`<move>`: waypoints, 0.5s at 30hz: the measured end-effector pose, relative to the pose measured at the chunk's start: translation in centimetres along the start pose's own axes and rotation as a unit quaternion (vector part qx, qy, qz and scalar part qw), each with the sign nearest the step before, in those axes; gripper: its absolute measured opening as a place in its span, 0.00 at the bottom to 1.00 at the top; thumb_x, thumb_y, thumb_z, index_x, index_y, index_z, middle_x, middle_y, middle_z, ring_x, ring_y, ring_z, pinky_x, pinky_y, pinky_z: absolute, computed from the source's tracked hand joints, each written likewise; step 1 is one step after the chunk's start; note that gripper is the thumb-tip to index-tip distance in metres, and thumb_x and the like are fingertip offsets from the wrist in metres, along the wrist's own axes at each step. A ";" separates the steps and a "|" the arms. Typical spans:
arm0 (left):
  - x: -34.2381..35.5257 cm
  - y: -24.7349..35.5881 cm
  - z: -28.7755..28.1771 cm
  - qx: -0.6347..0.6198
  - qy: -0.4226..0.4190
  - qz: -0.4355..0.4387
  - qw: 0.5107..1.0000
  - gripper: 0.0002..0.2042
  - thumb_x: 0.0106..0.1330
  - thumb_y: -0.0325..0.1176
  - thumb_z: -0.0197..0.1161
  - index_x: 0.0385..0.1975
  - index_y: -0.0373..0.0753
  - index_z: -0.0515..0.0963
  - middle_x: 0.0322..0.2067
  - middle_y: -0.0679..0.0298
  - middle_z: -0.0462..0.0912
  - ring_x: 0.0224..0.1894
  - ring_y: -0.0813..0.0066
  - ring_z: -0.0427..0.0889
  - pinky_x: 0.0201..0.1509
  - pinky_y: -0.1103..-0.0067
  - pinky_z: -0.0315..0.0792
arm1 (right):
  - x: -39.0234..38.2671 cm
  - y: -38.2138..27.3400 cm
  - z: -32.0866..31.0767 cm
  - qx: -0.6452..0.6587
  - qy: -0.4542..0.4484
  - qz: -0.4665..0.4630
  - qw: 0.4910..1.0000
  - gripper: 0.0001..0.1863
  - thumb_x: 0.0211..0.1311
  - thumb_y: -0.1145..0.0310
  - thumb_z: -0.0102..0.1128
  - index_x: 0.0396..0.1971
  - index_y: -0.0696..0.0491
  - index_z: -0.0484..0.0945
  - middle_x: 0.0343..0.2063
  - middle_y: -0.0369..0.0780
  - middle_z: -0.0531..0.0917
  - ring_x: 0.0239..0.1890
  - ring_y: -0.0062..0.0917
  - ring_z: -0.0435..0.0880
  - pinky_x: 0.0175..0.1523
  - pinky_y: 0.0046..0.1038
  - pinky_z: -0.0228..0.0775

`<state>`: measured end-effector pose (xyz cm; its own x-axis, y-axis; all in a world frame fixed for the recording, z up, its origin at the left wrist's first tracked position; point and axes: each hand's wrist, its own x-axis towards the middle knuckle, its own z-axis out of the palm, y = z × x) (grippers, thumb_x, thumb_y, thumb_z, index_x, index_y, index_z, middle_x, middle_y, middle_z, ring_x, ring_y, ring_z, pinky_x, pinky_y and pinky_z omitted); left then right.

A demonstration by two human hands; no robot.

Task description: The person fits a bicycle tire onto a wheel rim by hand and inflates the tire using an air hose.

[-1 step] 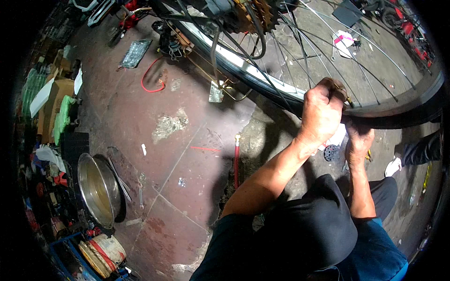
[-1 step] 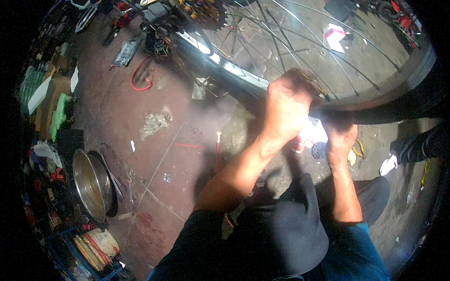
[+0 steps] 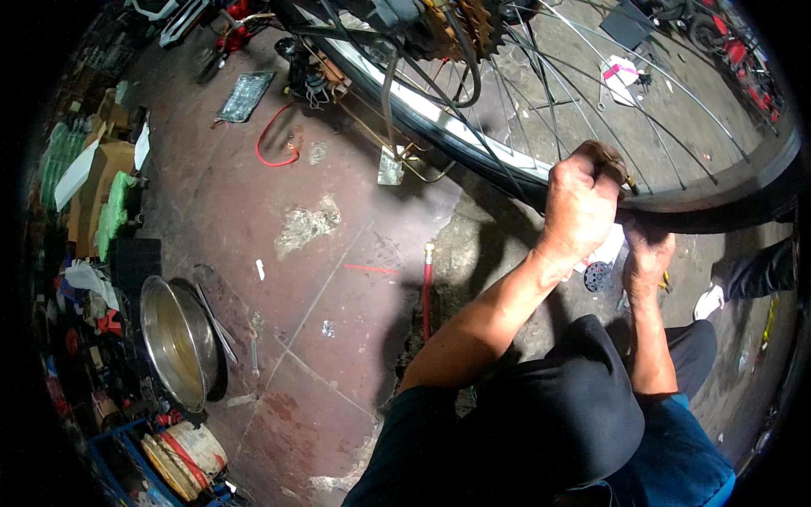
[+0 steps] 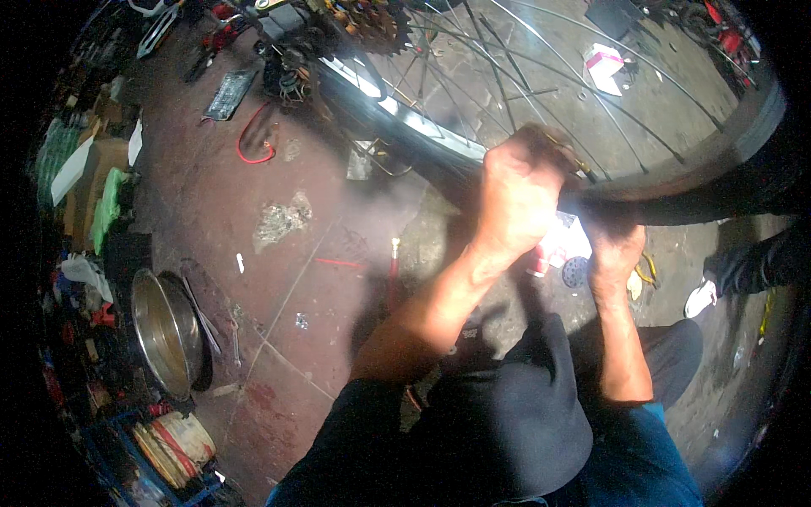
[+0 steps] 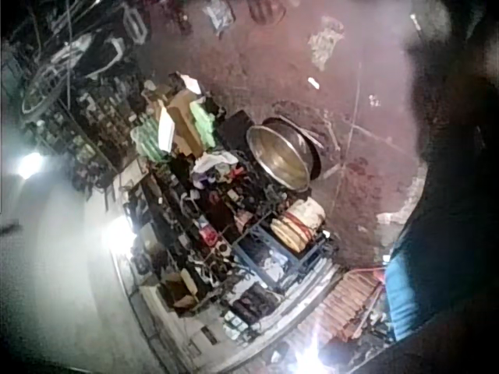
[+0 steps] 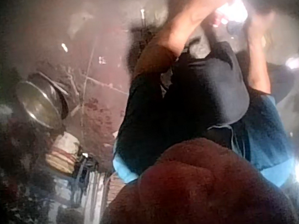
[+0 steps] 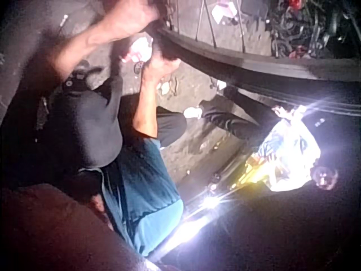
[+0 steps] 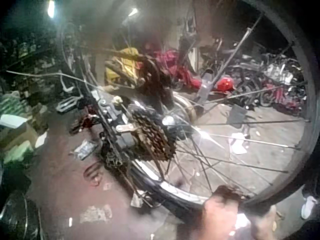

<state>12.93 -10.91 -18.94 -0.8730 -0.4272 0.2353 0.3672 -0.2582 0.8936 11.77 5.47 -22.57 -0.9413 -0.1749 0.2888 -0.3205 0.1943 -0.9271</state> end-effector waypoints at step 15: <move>0.1 0.0 -0.1 0.049 0.001 0.026 0.998 0.03 0.55 0.24 0.54 0.25 0.32 0.74 0.22 0.59 0.76 0.25 0.72 0.76 0.30 0.78 0.68 | 0.2 -0.4 0.3 -0.038 0.012 -0.012 0.999 0.18 0.52 0.74 0.61 0.43 0.62 0.71 0.39 0.39 0.78 0.41 0.23 0.75 0.51 0.25 0.64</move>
<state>12.90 -11.03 -19.00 -0.8522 -0.4405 0.2822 0.3794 -0.1491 0.9131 11.71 5.03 -22.18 -0.9352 -0.1576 0.3171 -0.3493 0.2628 -0.8994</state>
